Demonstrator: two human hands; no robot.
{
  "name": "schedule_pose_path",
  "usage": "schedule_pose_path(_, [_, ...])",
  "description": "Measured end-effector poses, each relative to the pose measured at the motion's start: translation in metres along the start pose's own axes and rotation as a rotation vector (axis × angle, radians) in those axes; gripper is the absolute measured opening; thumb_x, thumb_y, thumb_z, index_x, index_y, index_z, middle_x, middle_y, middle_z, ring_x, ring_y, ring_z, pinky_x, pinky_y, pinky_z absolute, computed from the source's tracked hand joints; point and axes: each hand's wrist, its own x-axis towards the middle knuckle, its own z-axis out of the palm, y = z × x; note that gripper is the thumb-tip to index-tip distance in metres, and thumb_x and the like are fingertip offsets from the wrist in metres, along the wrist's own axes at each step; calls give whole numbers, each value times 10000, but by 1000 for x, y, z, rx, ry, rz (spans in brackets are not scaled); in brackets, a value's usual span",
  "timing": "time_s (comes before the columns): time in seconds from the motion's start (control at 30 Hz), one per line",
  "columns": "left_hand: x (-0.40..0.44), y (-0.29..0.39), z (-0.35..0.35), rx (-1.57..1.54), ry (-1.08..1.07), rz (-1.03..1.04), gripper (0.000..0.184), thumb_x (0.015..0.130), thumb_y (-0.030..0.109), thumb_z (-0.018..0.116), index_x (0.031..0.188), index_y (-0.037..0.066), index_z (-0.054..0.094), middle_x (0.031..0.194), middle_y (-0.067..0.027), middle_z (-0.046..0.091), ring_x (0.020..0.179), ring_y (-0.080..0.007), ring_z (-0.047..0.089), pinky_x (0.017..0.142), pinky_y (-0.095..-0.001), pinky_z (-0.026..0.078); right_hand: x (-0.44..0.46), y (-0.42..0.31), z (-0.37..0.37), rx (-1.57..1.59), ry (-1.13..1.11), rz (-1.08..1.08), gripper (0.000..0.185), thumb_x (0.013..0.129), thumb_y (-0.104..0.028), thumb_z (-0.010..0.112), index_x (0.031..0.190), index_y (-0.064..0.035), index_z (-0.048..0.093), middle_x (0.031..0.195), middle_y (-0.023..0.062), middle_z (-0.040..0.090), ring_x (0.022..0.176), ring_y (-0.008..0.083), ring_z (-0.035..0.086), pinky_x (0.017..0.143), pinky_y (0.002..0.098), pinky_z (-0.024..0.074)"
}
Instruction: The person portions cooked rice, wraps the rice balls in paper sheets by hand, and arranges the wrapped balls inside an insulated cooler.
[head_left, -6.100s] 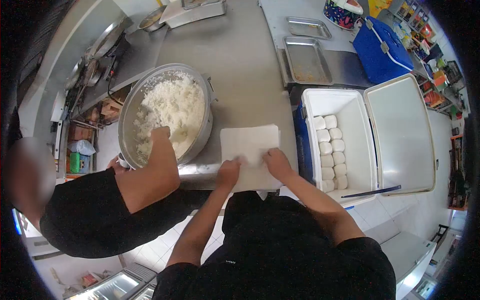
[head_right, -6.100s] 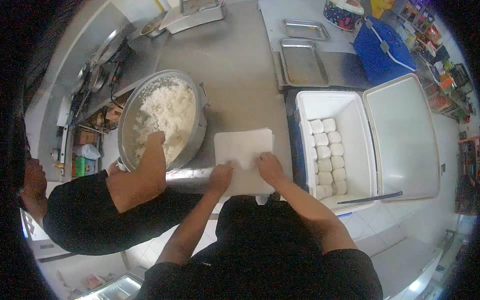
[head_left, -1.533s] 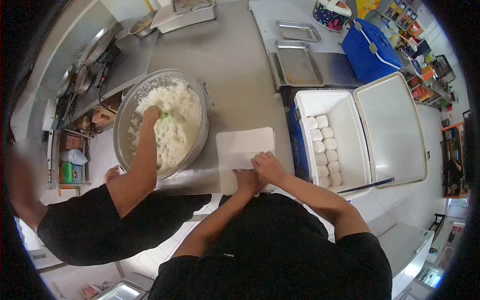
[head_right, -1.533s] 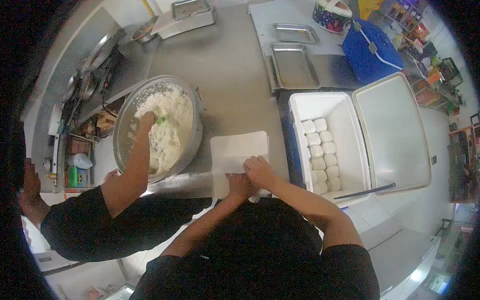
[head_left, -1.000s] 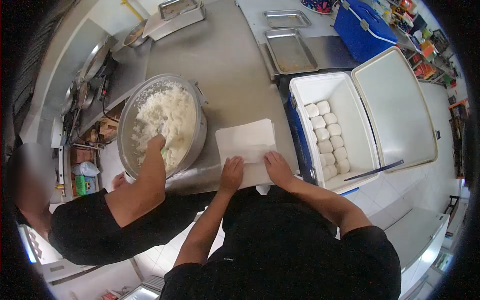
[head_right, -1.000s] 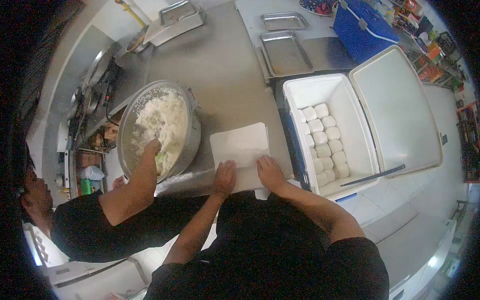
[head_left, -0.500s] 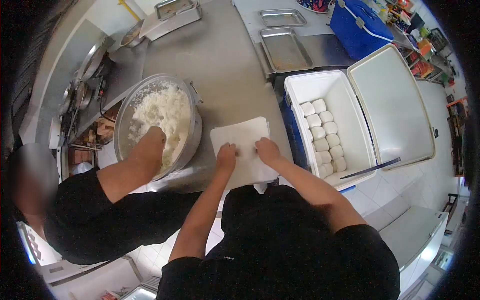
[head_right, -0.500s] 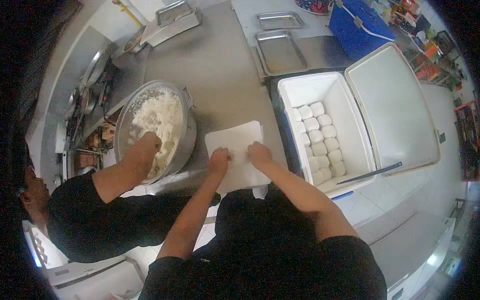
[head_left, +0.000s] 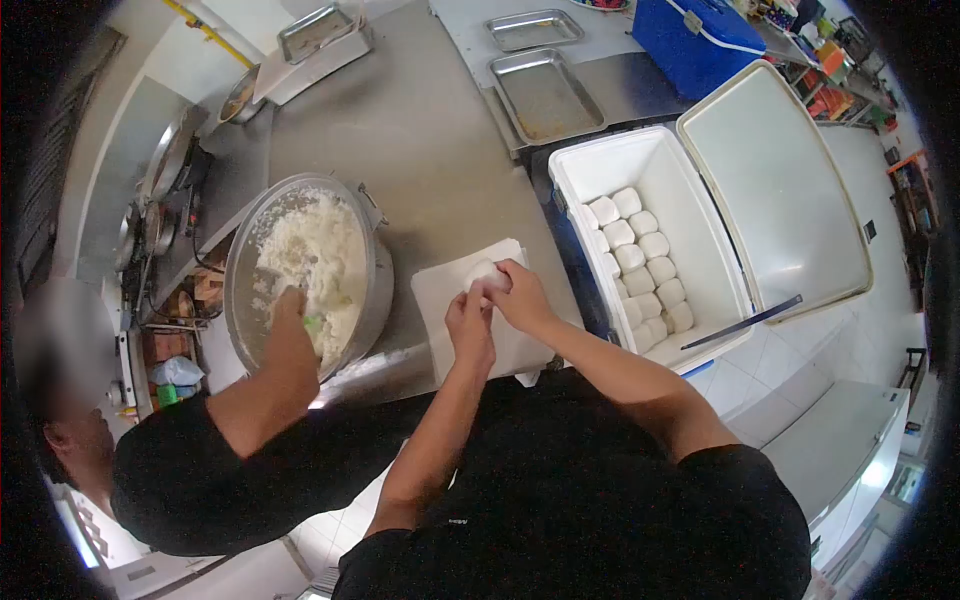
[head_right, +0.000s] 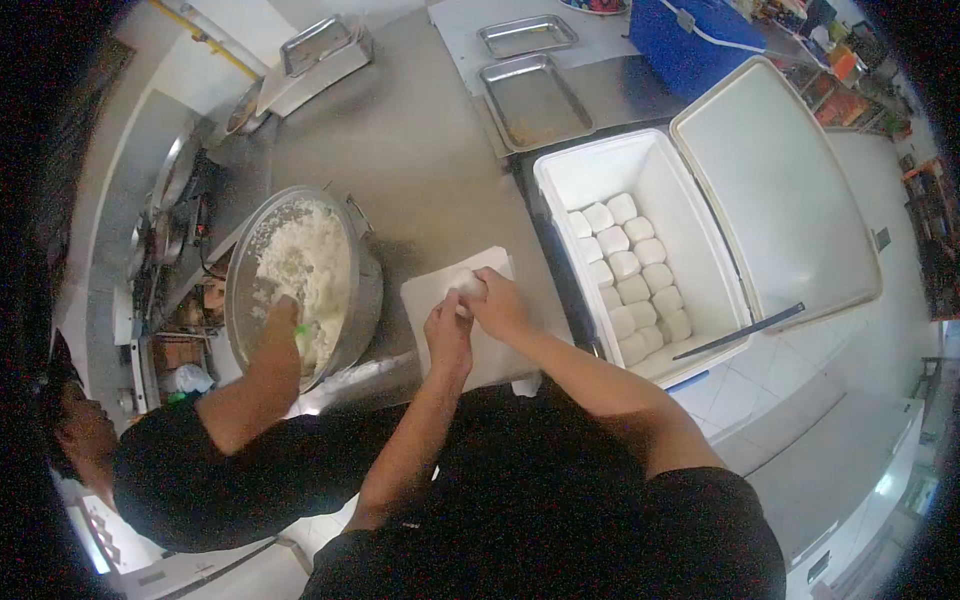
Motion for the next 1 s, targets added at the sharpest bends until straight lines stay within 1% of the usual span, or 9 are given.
schedule_pose_path(0.13, [-26,20,13,41,-40,-47,728,925,157,793,1434,17,293,1282,-169,559,1125,-262,625,903,-348,534,-24,-16,-32,66,-120,-131,406,780,-174,869,1090,-3,670,1023,138,716,890,248,678,796,366,530])
schedule_pose_path(0.23, [-50,29,20,53,-307,-163,684,902,158,821,1393,76,351,1296,-173,545,1178,-263,600,938,-387,537,-35,-24,-75,76,-205,-154,449,735,-141,902,1090,0,665,1041,113,716,903,205,666,812,346,526])
schedule_pose_path(0.37, [-70,33,22,54,-708,-134,826,886,108,807,1527,135,287,1431,-193,530,1305,-312,543,1107,-472,455,-30,-44,-160,34,-438,165,410,780,-188,895,1084,-21,678,1043,57,685,901,142,617,810,308,507])
schedule_pose_path(0.47, [-78,49,19,125,-880,-16,826,911,58,751,1566,134,253,1498,-178,512,1353,-311,513,1151,-482,405,-23,-36,-221,85,-128,132,375,870,-232,815,1152,-24,683,1052,53,679,927,136,613,833,299,506])
schedule_pose_path(0.57, [-64,41,-6,308,-667,31,762,929,18,698,1553,132,275,1511,-166,516,1372,-294,504,1147,-483,404,-3,36,-252,176,104,211,483,875,-303,810,1210,1,638,1059,82,686,908,169,634,818,350,517])
schedule_pose_path(0.67, [-58,28,-30,416,-579,61,720,957,98,693,1544,114,277,1426,-182,577,1332,-297,537,1096,-472,442,26,142,-247,-286,-103,165,447,925,-254,730,1277,4,633,1238,148,694,1076,235,676,929,381,530])
schedule_pose_path(0.77, [-63,26,-35,541,-563,108,642,991,116,667,1518,83,301,1343,-165,623,1260,-274,587,1026,-432,498,36,245,-214,-499,-553,-19,454,932,-266,705,1329,-52,652,1312,137,691,1102,285,686,932,414,537])
schedule_pose_path(0.87, [-63,29,-40,608,-537,115,605,1003,116,653,1506,72,321,1316,-158,640,1227,-260,607,1004,-419,512,51,229,-200,-648,-822,191,394,942,-253,673,1321,-151,704,1263,95,731,1077,280,704,902,433,549])
schedule_pose_path(1.0, [-59,23,-51,628,-423,110,563,975,88,678,1456,48,388,1274,-141,661,1166,-229,631,971,-392,508,42,182,-194,-787,-705,437,291,922,-245,666,1190,-203,774,1112,81,776,964,268,730,826,438,567])
